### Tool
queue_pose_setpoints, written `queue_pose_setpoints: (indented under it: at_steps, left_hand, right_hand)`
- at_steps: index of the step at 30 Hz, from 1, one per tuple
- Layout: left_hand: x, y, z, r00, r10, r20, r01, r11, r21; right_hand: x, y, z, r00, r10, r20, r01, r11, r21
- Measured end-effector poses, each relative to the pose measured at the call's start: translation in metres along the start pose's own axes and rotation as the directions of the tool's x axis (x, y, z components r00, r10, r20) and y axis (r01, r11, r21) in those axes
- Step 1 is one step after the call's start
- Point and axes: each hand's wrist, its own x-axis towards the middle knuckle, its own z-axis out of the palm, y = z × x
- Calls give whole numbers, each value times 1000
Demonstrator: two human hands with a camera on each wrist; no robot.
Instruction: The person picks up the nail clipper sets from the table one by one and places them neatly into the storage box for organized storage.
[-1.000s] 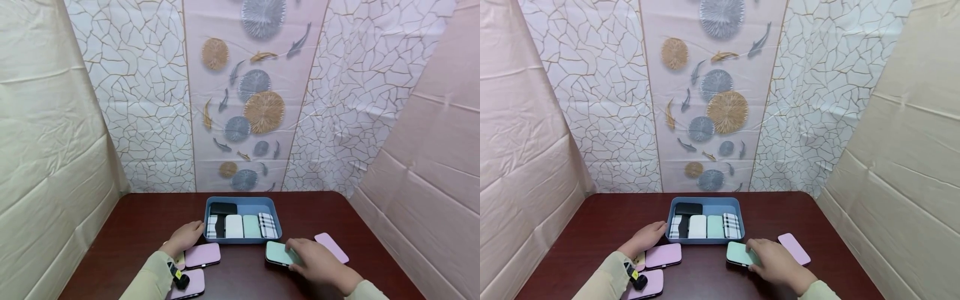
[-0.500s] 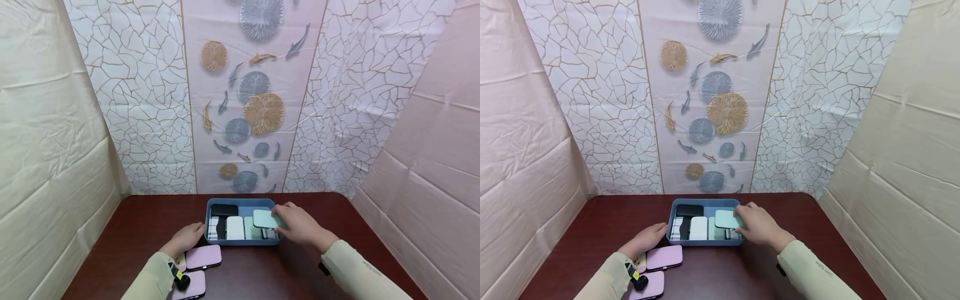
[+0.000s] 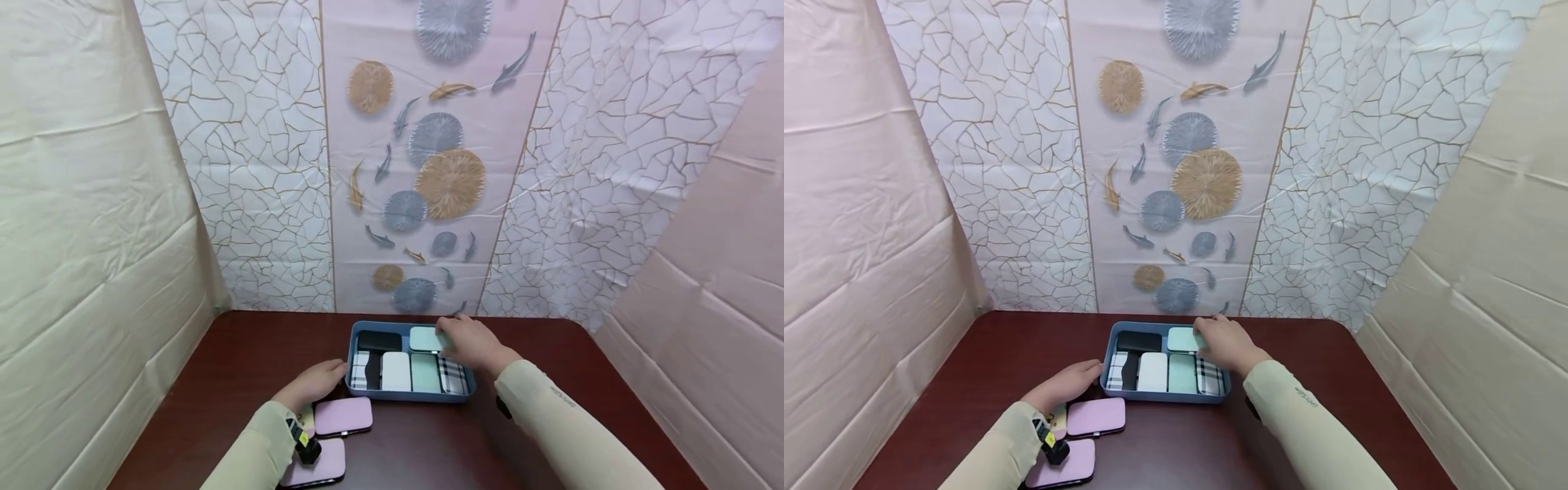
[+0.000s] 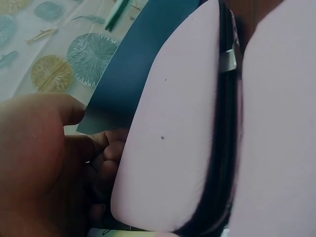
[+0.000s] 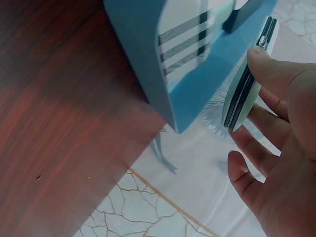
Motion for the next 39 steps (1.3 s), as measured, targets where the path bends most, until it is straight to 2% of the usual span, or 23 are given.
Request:
queue_pose_setpoints:
  at_steps: [6, 12, 16, 23, 30, 35, 39]
  left_hand:
    - [-1, 1, 1, 1000, -18, -5, 18, 1000, 16]
    - [-1, 1, 2, 999, -35, 5, 34, 998, 45]
    - [-1, 2, 2, 999, -47, -3, 47, 998, 32]
    - [-3, 3, 2, 999, -53, -6, 53, 998, 26]
    - [-3, 3, 4, 998, -57, -11, 57, 998, 21]
    - [-1, 0, 6, 999, -45, -14, 45, 998, 40]
    - [-1, 1, 5, 999, -34, -22, 35, 997, 64]
  right_hand:
    - [15, 5, 12, 1000, 11, 24, -9, 997, -80]
    - [20, 9, 20, 999, 20, 42, -18, 999, -49]
    - [24, 12, 24, 998, 32, 60, -30, 999, -33]
    - [34, 22, 29, 992, 58, 108, -66, 995, 73]
    - [37, 26, 30, 996, 20, 87, -38, 977, 211]
    - [36, 26, 31, 998, 14, 57, -27, 971, 238]
    - [36, 26, 30, 998, 53, 47, -62, 968, 242]
